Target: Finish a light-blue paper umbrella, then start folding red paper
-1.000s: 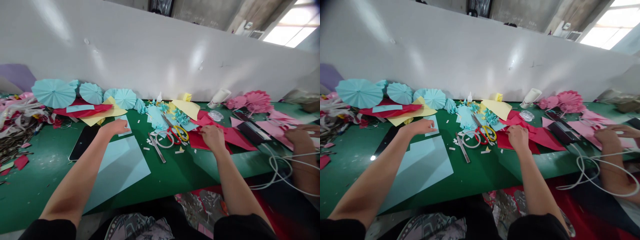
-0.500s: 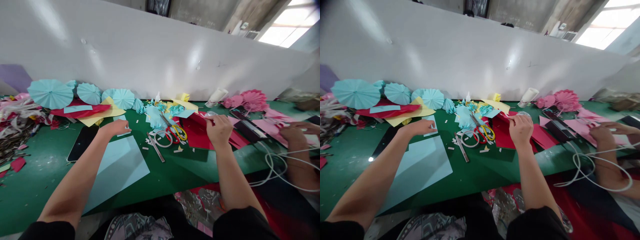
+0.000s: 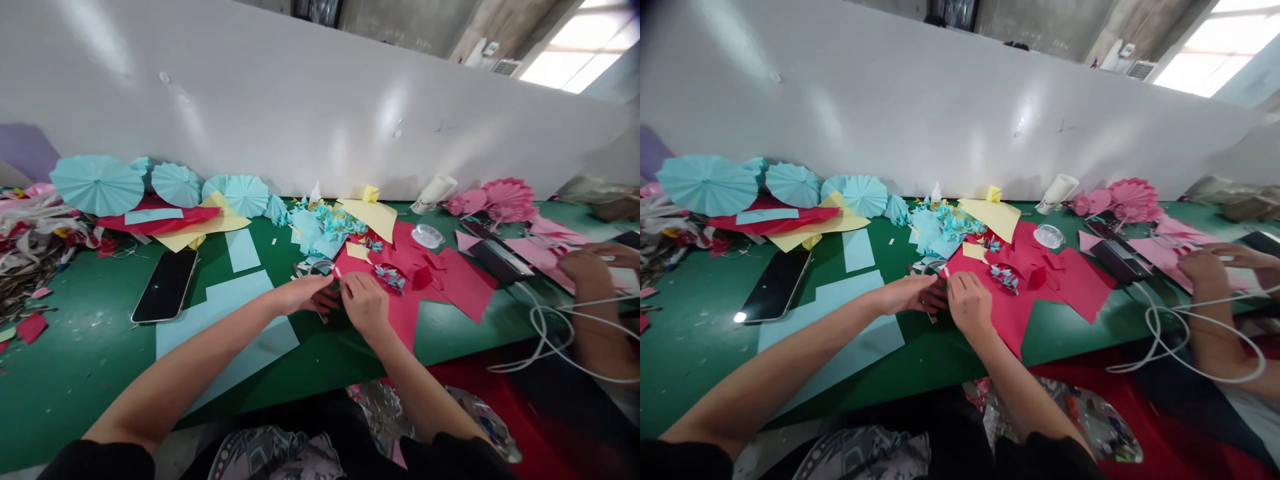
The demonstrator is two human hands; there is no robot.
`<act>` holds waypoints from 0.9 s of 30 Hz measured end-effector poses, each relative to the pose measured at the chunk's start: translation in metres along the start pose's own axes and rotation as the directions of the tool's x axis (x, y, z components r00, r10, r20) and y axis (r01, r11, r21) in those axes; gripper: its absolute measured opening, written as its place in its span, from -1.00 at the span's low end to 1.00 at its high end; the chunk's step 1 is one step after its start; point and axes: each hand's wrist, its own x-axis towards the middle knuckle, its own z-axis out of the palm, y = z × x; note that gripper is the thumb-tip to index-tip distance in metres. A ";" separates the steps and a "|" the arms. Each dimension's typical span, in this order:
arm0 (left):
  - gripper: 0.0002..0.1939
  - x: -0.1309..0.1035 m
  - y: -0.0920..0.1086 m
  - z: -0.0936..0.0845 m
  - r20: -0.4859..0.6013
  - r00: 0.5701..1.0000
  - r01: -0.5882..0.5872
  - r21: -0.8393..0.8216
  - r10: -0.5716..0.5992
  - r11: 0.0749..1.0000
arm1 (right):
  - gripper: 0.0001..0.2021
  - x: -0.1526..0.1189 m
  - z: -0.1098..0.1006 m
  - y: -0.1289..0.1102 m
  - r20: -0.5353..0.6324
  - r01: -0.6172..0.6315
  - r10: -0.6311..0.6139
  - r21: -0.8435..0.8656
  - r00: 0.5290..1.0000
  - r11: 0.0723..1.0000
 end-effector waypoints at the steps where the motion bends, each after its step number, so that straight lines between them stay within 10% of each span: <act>1: -0.60 0.003 -0.005 0.005 -0.022 1.000 0.017 -0.091 -0.019 0.996 | -0.81 -0.004 0.002 -0.007 0.050 -0.010 0.008 0.039 0.999 0.999; 13: -0.89 0.016 -0.027 0.016 -0.113 0.993 -0.033 -0.111 0.021 0.993 | -0.88 -0.017 0.005 -0.001 0.337 -0.135 -0.021 0.435 0.941 0.890; 27: -0.82 -0.015 0.027 -0.018 -0.119 0.992 -0.027 0.096 0.038 0.995 | -0.86 -0.016 0.052 0.085 0.274 -0.089 -0.004 0.327 0.962 0.941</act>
